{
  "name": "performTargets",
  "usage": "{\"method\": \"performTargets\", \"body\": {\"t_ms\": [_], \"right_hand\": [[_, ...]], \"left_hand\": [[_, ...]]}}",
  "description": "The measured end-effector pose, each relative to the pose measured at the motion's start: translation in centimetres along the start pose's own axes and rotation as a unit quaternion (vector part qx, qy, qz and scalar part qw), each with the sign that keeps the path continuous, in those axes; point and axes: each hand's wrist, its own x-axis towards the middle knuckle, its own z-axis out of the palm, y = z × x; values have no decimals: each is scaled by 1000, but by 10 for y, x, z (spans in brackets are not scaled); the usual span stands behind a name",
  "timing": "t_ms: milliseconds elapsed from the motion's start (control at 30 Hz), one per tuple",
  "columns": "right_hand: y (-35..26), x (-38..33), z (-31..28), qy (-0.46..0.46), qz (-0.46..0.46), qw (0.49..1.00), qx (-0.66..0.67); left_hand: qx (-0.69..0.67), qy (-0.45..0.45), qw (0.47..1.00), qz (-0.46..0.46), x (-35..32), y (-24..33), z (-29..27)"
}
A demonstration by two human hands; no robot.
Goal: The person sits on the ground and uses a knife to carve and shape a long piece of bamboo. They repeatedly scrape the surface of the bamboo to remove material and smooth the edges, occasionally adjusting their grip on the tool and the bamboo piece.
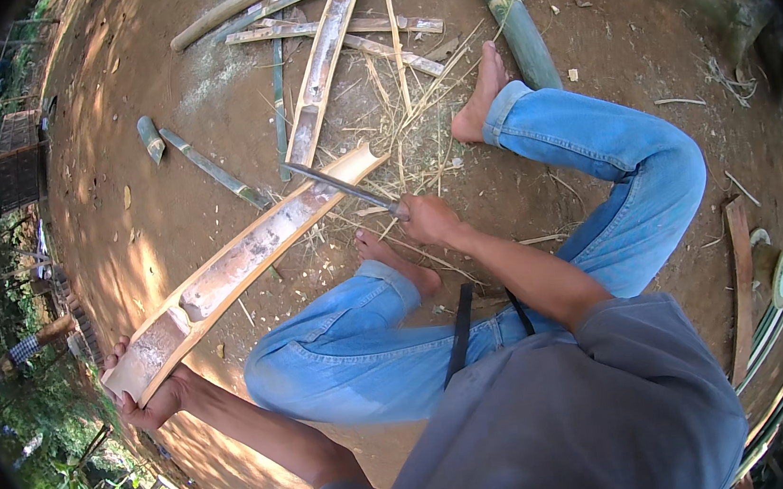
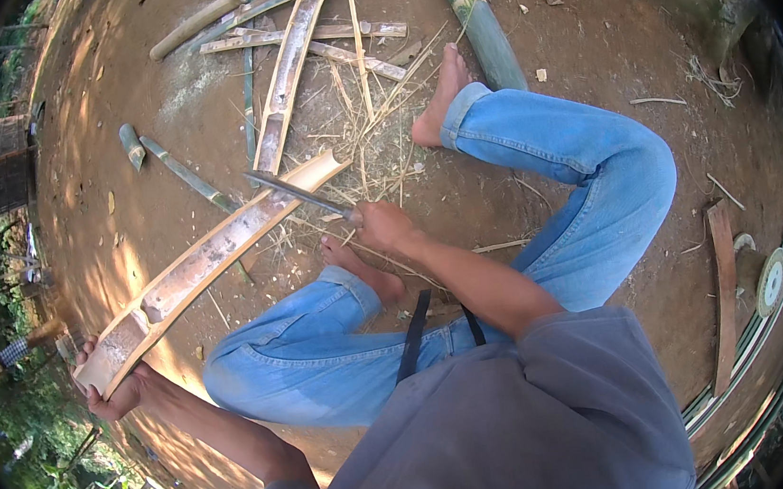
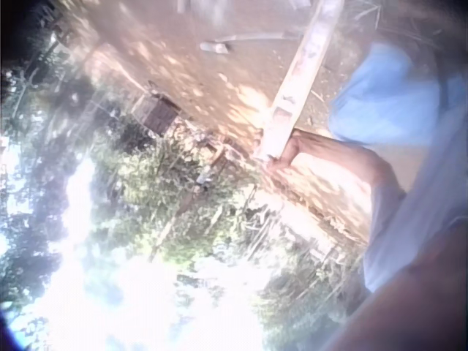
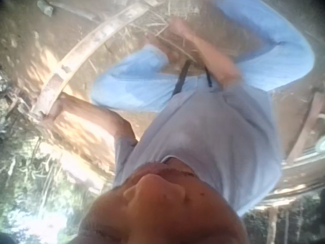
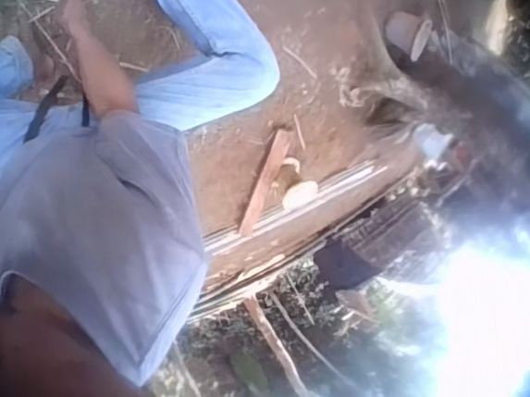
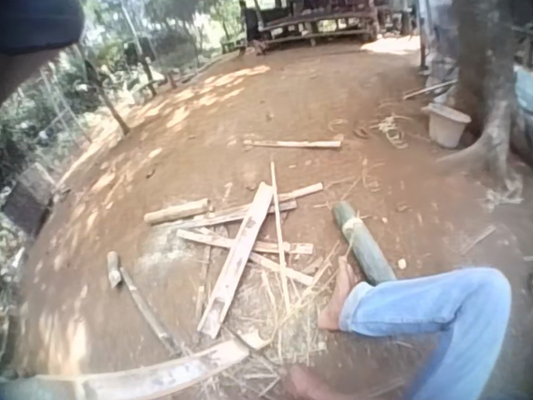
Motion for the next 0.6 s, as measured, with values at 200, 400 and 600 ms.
{"method": "performTargets", "body": {"t_ms": [200,400,600], "right_hand": [[23,17,-16,-38,85,995,-19],[51,26,-17,-13,155,988,5],[-57,-41,-22,-60,-47,997,33]], "left_hand": [[-9,4,1000,11,3,-2,-12],[-5,-12,1000,10,7,-6,-2],[22,9,1000,6,7,1,-16]]}}
